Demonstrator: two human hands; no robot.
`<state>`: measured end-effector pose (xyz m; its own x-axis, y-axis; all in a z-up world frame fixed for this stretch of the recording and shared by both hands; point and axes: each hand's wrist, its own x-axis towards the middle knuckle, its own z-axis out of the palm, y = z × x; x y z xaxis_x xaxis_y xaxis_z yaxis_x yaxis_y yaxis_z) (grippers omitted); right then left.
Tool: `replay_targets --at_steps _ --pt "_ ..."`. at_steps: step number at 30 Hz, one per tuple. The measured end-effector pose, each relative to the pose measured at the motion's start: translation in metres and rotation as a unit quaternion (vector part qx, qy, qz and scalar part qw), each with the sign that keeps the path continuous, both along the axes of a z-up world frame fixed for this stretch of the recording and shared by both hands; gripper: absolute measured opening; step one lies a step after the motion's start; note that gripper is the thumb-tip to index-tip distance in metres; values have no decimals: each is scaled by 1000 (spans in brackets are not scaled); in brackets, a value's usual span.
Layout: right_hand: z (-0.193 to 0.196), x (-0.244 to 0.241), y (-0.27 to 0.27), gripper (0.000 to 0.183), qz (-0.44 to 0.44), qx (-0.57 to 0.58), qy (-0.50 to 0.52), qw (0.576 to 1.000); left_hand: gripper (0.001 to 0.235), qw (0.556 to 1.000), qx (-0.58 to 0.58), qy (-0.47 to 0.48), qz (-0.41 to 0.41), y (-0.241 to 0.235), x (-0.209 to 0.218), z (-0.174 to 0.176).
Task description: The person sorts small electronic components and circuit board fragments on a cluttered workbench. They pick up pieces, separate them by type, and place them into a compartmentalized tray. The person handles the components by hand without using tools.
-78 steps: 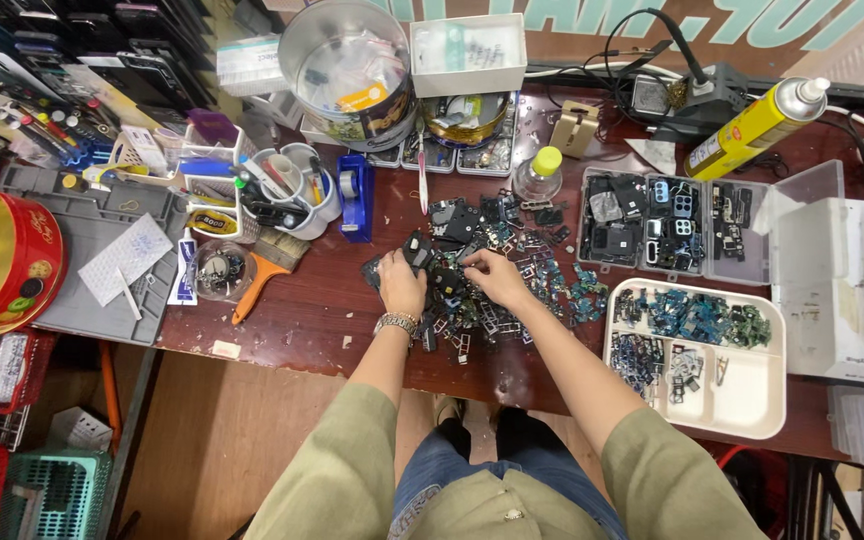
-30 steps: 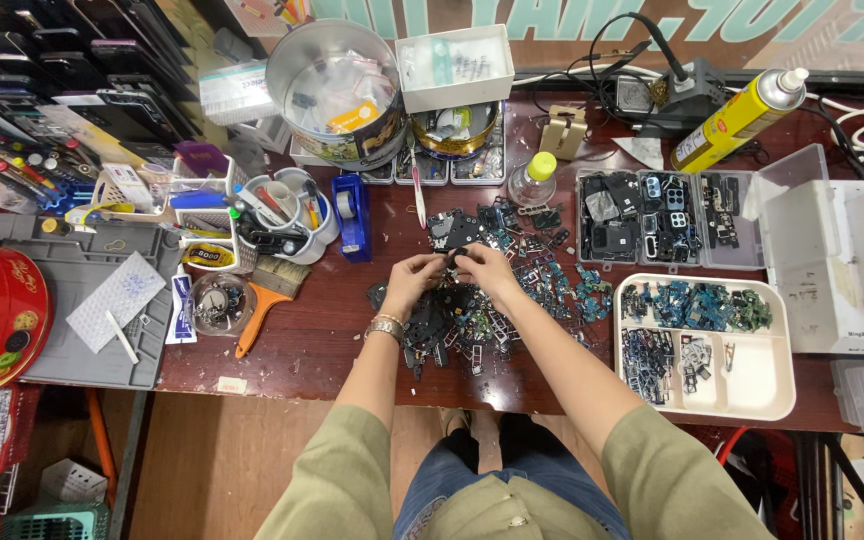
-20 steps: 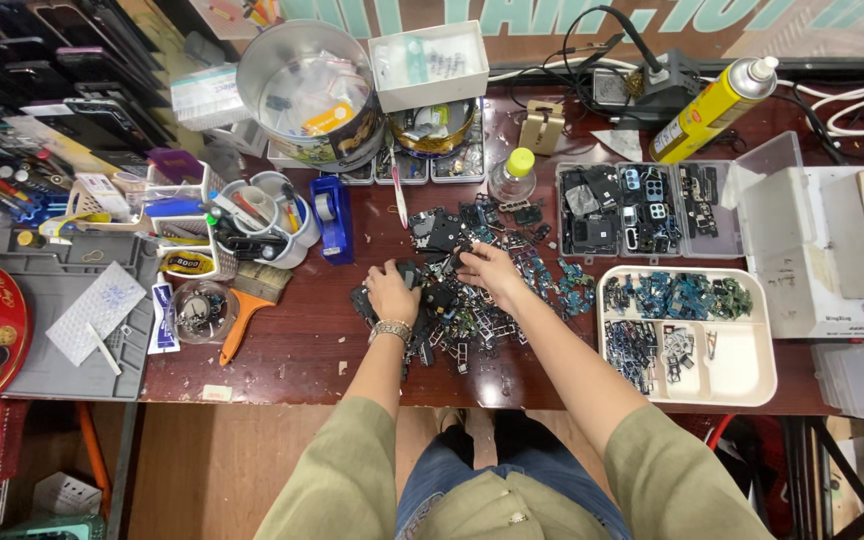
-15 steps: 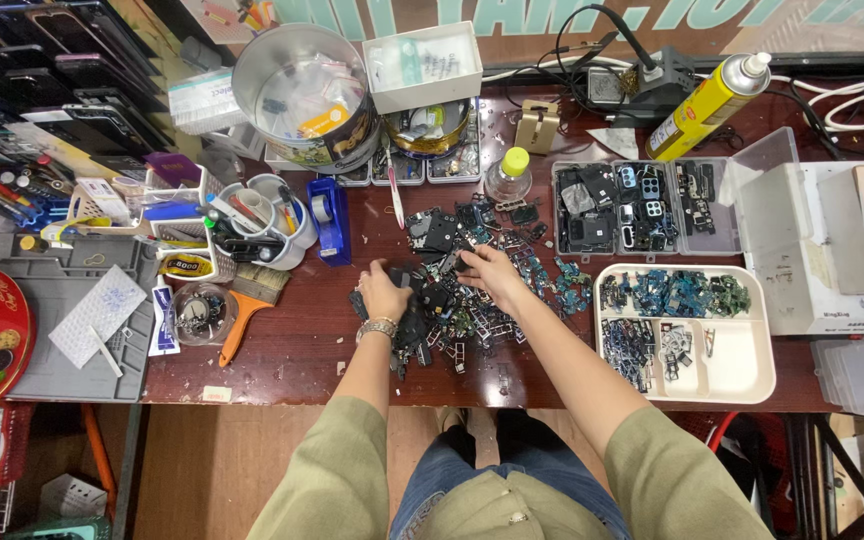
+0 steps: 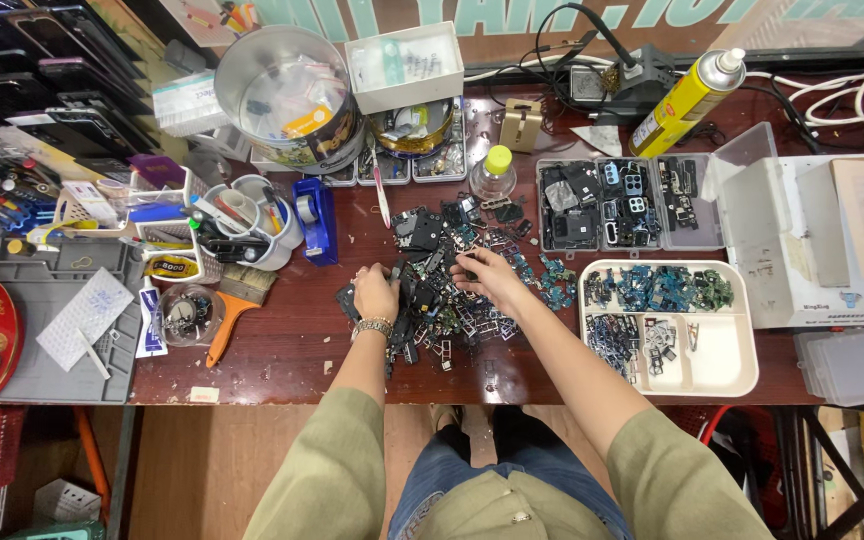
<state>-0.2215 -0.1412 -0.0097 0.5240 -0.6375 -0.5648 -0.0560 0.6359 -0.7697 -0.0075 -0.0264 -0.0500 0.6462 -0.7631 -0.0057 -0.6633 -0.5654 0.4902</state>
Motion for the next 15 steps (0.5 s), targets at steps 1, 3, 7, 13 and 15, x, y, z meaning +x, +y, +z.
replay_targets --at_steps 1,3,7,13,15 --pt "1 -2 0 22 1 0 2 1000 19 1000 5 -6 -8 -1 0 -1" --pt "2 -4 -2 24 2 -1 4 1000 13 999 15 -21 -24 -6 6 -2" --pt "1 1 1 30 3 24 -31 999 12 997 -19 78 7 -18 13 3" --pt "-6 1 -13 37 -65 49 -152 985 19 819 -102 564 -21 -50 -25 12" --pt "-11 -14 -22 39 -91 57 -174 979 16 779 -108 617 -20 -60 -41 12"
